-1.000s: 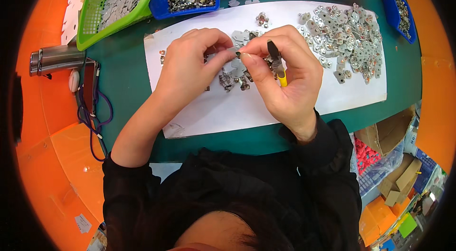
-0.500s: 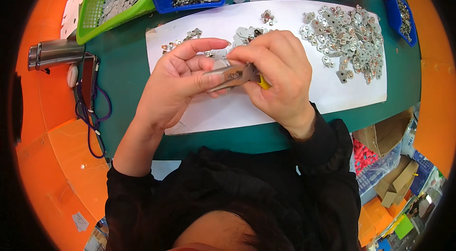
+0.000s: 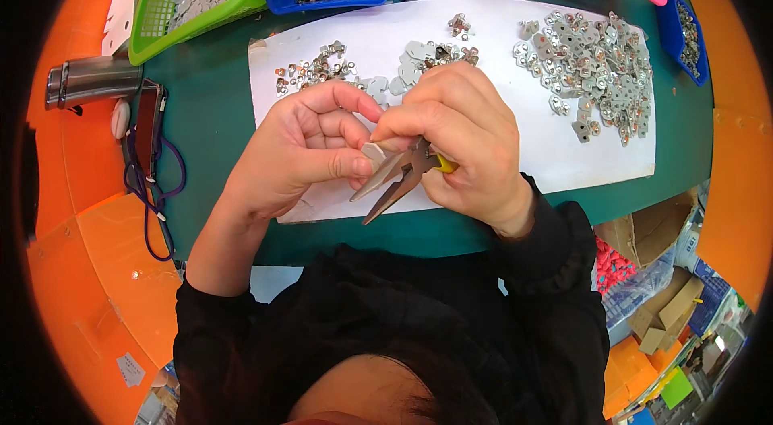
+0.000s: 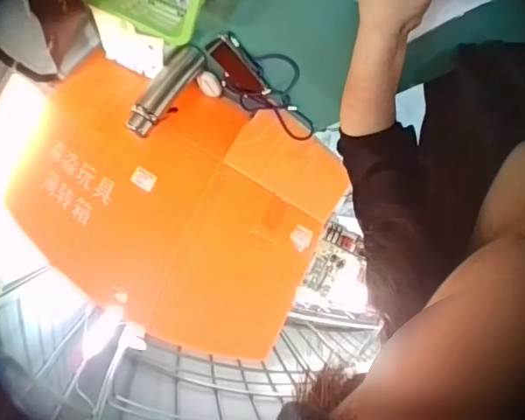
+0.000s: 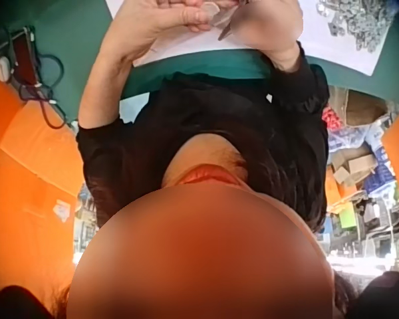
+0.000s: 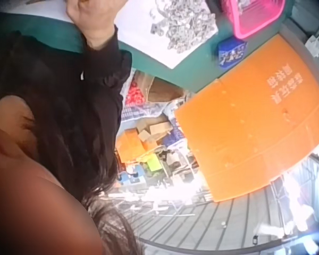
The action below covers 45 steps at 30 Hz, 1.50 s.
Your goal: Manually assemble small metal components and hardware using pliers at a factory workbench.
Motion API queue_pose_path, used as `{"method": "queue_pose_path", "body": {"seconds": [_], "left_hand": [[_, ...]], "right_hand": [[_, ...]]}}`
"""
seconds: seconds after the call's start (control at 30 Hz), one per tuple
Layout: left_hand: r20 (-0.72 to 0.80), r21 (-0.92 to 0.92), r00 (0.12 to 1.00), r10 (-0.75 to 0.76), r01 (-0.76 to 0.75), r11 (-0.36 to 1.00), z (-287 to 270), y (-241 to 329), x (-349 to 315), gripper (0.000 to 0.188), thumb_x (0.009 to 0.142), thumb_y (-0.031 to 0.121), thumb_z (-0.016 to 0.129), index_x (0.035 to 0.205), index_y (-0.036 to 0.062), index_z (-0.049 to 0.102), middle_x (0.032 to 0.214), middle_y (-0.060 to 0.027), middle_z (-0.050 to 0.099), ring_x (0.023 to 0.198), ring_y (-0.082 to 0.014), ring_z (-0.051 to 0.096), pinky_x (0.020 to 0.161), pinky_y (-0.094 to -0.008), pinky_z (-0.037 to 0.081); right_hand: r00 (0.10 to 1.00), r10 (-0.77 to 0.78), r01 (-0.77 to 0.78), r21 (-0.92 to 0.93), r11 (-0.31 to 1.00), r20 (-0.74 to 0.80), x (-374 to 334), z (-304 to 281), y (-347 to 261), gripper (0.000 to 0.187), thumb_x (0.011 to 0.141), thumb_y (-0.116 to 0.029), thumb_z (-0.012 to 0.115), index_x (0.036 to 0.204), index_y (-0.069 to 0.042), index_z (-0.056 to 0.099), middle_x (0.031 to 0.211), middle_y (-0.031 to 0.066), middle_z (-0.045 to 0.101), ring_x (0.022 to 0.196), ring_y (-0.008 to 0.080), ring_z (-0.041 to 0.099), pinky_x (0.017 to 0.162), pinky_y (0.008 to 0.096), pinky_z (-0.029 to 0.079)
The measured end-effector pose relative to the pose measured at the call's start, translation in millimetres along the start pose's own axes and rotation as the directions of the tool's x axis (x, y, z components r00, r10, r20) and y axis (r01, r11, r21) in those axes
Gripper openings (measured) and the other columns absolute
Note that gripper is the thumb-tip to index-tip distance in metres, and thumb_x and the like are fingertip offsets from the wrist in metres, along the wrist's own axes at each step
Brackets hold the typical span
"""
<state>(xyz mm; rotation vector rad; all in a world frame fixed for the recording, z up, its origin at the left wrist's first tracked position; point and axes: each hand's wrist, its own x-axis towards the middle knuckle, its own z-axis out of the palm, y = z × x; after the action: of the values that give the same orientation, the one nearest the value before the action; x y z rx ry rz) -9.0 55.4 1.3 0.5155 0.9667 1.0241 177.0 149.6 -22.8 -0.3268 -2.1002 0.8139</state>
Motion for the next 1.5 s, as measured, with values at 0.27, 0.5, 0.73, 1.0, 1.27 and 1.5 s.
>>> {"method": "queue_pose_path", "body": {"seconds": [0.27, 0.5, 0.73, 1.0, 1.27, 1.5], "left_hand": [[0.094, -0.276, 0.995, -0.033, 0.058, 0.959, 5, -8, 3, 0.027, 0.085, -0.003, 0.070, 0.109, 0.0020, 0.058, 0.086, -0.0113, 0.069, 0.073, -0.0188, 0.070, 0.065, -0.0267, 0.057], [0.219, -0.421, 0.975, -0.029, 0.122, 0.899, 10, -19, 8, 0.026, 0.087, 0.001, 0.070, 0.108, 0.0043, 0.055, 0.088, -0.0120, 0.068, 0.073, -0.0199, 0.069, 0.065, -0.0269, 0.057], [0.338, -0.530, 0.941, 0.000, 0.190, 0.827, 8, -30, 13, 0.026, 0.088, 0.002, 0.069, 0.111, 0.0036, 0.055, 0.093, -0.0136, 0.068, 0.076, -0.0202, 0.070, 0.067, -0.0276, 0.057], [0.200, -0.495, 0.979, 0.032, 0.073, 0.866, 11, -28, 9, 0.023, 0.088, 0.005, 0.070, 0.107, 0.0024, 0.058, 0.088, -0.0118, 0.067, 0.072, -0.0176, 0.067, 0.066, -0.0267, 0.056], [-0.094, 0.705, 0.694, 0.714, -0.460, 0.540, 14, -22, -10, 0.015, 0.080, -0.007, 0.073, 0.094, -0.0022, 0.069, 0.089, -0.0092, 0.070, 0.076, -0.0169, 0.067, 0.066, -0.0262, 0.053], [0.104, 0.861, 0.504, 0.858, -0.477, 0.176, 8, -28, -23, 0.022, 0.073, -0.011, 0.074, 0.091, -0.0011, 0.069, 0.085, -0.0117, 0.069, 0.077, -0.0185, 0.067, 0.067, -0.0283, 0.053]], "right_hand": [[0.992, 0.013, -0.004, 0.068, 0.998, -0.126, -2, 2, -5, 0.026, 0.061, 0.004, 0.076, 0.085, -0.005, 0.067, 0.077, 0.0048, 0.057, 0.071, 0.0234, 0.054, 0.065, 0.0326, 0.045], [0.987, 0.007, 0.014, 0.127, 0.992, -0.161, -8, 1, -2, 0.018, 0.071, 0.003, 0.072, 0.087, -0.004, 0.066, 0.081, 0.0059, 0.057, 0.073, 0.0221, 0.053, 0.067, 0.0327, 0.045], [0.981, 0.072, -0.029, 0.236, 0.971, -0.179, -7, 3, -5, 0.008, 0.085, -0.005, 0.072, 0.087, -0.003, 0.065, 0.084, 0.0072, 0.057, 0.074, 0.0204, 0.054, 0.070, 0.0318, 0.045], [0.973, 0.196, -0.154, 0.283, 0.947, -0.125, -9, 8, -6, 0.007, 0.085, -0.001, 0.071, 0.088, -0.001, 0.066, 0.085, 0.0078, 0.059, 0.075, 0.0183, 0.056, 0.069, 0.0298, 0.046], [0.921, 0.390, -0.365, 0.401, 0.840, 0.022, -9, 13, -20, 0.018, 0.081, 0.006, 0.069, 0.098, -0.001, 0.070, 0.090, 0.0077, 0.063, 0.081, 0.0160, 0.058, 0.071, 0.0266, 0.045], [0.869, 0.479, -0.471, 0.497, 0.728, 0.123, -8, 22, -34, 0.021, 0.081, 0.006, 0.069, 0.101, -0.001, 0.071, 0.094, 0.0070, 0.064, 0.086, 0.0145, 0.059, 0.077, 0.0260, 0.046]]}}
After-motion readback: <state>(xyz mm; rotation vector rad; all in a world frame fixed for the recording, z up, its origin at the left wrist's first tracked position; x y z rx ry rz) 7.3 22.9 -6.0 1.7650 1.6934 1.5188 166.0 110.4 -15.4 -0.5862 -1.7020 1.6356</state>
